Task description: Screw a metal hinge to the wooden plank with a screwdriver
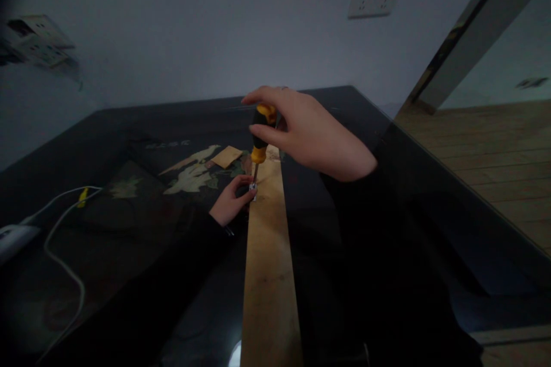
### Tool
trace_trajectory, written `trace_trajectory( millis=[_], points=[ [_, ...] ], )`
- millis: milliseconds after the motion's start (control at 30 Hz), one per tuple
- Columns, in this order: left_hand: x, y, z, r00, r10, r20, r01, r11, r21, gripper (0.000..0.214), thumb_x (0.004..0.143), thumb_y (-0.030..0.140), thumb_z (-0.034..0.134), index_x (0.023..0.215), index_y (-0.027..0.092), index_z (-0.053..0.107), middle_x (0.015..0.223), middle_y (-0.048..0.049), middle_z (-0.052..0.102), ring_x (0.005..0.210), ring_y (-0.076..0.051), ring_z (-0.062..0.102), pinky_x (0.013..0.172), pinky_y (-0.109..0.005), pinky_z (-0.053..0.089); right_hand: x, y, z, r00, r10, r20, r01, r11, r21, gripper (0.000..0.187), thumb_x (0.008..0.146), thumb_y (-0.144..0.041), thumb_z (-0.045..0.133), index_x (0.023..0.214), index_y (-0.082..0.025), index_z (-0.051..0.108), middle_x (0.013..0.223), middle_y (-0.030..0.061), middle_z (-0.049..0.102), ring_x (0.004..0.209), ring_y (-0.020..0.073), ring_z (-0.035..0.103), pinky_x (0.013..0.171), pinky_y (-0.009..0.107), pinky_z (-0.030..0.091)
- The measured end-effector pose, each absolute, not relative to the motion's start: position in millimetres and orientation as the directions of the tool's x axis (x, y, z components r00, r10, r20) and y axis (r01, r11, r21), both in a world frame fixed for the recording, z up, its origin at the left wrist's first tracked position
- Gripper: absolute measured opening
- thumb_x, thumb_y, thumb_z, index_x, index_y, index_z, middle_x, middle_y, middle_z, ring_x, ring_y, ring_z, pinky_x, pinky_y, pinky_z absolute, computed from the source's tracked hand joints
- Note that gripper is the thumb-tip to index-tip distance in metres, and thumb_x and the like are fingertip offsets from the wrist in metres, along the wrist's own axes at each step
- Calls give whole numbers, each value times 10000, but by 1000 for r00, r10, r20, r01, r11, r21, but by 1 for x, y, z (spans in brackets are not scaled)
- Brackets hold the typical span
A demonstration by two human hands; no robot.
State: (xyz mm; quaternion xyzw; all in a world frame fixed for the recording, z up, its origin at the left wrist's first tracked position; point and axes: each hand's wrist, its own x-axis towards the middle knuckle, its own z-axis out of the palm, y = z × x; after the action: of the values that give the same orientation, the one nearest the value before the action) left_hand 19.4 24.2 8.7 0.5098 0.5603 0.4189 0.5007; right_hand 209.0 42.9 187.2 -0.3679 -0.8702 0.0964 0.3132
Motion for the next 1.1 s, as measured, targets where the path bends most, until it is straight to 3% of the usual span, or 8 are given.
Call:
trace_trajectory(
  millis=[133,233,333,500,633,800,933,1100],
  points=[
    [18,25,5,27,993,-117,160,111,981,324,746,218,664,1047,176,554,1072,-58,570,647,-99,590,440,-186,517,206,41,187,-515,711,479,609,697,-380,269,858,-256,536,1108,-225,632,1060,67,651,910,221,601,766,360,469],
    [18,26,5,31,992,-124,176,117,977,304,774,211,634,1061,169,544,1077,-63,567,630,-96,587,432,-194,523,196,44,180,-410,747,523,718,618,-320,237,851,-378,568,1007,-220,650,994,80,640,914,248,594,768,378,460],
    [19,26,8,26,992,-127,178,120,977,293,778,192,623,1058,163,540,1086,-69,567,645,-102,593,435,-198,527,192,48,174,-342,769,540,779,554,-295,328,846,-485,549,987,-204,644,969,92,625,932,267,587,778,390,451],
    [20,24,13,17,989,-144,172,139,975,298,758,196,644,1039,162,551,1066,-65,579,649,-101,592,427,-179,504,199,45,180,-452,724,521,673,660,-333,338,848,-377,570,1150,-226,602,1094,74,626,974,243,581,802,368,454],
    [19,24,14,24,988,-149,163,143,976,312,739,210,665,1027,166,556,1074,-63,582,662,-104,597,439,-182,506,205,42,187,-535,708,461,589,704,-398,303,855,-254,538,1147,-226,613,1084,54,653,936,211,592,768,328,454],
    [17,26,9,24,988,-151,168,144,975,309,760,211,649,1050,170,549,1091,-68,576,650,-96,594,442,-177,511,199,47,180,-442,731,520,680,651,-338,218,871,-333,537,1031,-232,646,978,52,662,881,211,587,737,326,431],
    [18,26,10,33,985,-167,145,160,976,307,761,204,651,1047,170,545,1114,-72,567,618,-88,595,443,-204,523,193,51,173,-369,761,533,754,581,-306,270,869,-447,525,989,-237,644,938,67,651,862,229,586,754,353,423],
    [19,24,14,29,984,-174,130,169,977,298,768,187,644,1045,163,536,1116,-78,564,617,-86,592,439,-198,520,201,49,178,-481,722,497,640,677,-364,299,866,-379,542,1113,-227,613,1029,57,654,882,210,587,762,332,431]
  ],
)
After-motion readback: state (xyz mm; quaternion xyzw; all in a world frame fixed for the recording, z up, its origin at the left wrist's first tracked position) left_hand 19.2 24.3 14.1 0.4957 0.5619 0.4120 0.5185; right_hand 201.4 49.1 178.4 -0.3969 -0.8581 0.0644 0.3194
